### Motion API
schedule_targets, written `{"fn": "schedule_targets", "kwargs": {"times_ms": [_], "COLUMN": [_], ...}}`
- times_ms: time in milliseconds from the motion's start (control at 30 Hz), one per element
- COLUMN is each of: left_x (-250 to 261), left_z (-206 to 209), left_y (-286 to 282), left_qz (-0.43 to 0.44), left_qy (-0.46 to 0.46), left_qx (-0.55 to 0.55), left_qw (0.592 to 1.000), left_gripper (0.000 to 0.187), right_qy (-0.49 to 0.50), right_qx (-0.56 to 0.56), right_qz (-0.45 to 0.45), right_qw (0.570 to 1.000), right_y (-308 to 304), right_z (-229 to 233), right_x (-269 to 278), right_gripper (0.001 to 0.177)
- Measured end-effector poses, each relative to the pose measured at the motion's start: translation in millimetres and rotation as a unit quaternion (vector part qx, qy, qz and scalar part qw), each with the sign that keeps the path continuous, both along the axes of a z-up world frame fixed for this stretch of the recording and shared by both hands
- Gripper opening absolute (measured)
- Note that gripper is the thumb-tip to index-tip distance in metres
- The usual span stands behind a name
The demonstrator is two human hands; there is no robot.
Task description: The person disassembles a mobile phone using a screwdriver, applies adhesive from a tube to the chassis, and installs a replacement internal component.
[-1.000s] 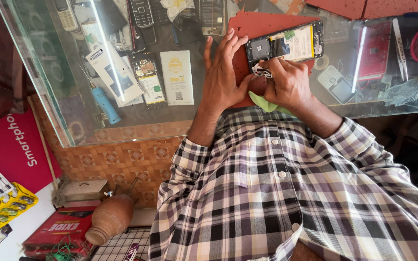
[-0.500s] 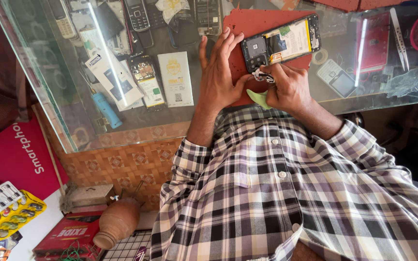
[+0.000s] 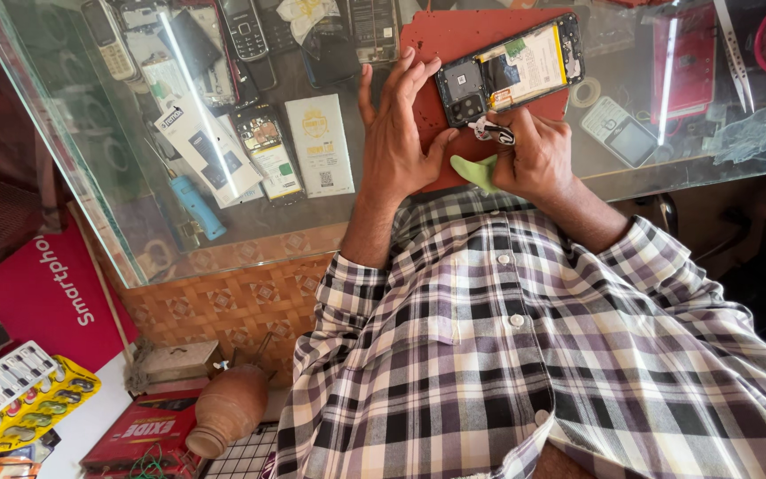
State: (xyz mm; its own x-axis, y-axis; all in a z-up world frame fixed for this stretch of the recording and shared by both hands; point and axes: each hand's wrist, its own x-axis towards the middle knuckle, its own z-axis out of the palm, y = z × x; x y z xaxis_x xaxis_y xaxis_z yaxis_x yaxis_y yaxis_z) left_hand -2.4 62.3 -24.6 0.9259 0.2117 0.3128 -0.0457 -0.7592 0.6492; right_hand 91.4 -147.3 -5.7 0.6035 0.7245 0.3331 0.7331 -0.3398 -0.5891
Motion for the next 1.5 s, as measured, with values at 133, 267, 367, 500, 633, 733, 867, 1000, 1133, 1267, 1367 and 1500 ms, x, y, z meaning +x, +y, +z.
{"fn": "schedule_targets", "kwargs": {"times_ms": [133,267,367,500,633,733,867,1000,1133,1267,1367,1500], "left_x": [-0.1,0.1,-0.4,-0.1,-0.7,-0.5,-0.6,-0.6,-0.7,-0.7,-0.8,-0.7], "left_z": [0.2,2.6,4.6,5.7,6.3,7.0,6.9,6.2,6.2,6.1,5.7,4.6], "left_y": [-0.1,0.2,-0.2,0.1,-0.1,-0.1,-0.2,0.2,0.4,0.0,0.5,0.3], "left_qz": [-0.004,-0.003,-0.003,-0.006,-0.006,-0.006,-0.007,-0.009,-0.009,-0.008,-0.009,-0.009], "left_qy": [0.002,0.007,0.006,0.004,0.002,0.003,-0.004,-0.006,-0.012,-0.003,-0.003,-0.003], "left_qx": [0.004,0.008,0.006,0.004,0.002,0.003,0.003,0.009,0.013,0.008,0.009,0.011], "left_qw": [1.0,1.0,1.0,1.0,1.0,1.0,1.0,1.0,1.0,1.0,1.0,1.0], "left_gripper": [0.086,0.086,0.086,0.086,0.086,0.086,0.087,0.088,0.088,0.088,0.088,0.088], "right_qy": [-0.002,-0.012,-0.007,0.004,0.012,0.019,0.02,0.018,0.022,0.017,0.013,0.04], "right_qx": [0.003,0.011,0.018,0.019,0.027,0.03,0.035,0.044,0.041,0.043,0.047,0.047], "right_qz": [-0.017,-0.038,-0.053,-0.068,-0.072,-0.08,-0.092,-0.106,-0.118,-0.129,-0.133,-0.166], "right_qw": [1.0,0.999,0.998,0.998,0.997,0.996,0.995,0.993,0.992,0.991,0.99,0.984], "right_y": [-4.6,-9.8,-13.7,-16.2,-18.8,-21.3,-25.9,-30.4,-36.0,-41.3,-43.7,-47.1], "right_z": [-3.8,-9.7,-15.2,-18.2,-13.7,-11.7,-14.7,-19.4,-24.1,-26.4,-26.9,-28.1], "right_x": [-0.2,0.4,1.1,2.4,3.7,4.6,9.1,11.0,13.8,15.8,16.7,19.8], "right_gripper": [0.036,0.035,0.035,0.035,0.035,0.035,0.037,0.035,0.032,0.03,0.025,0.009]}}
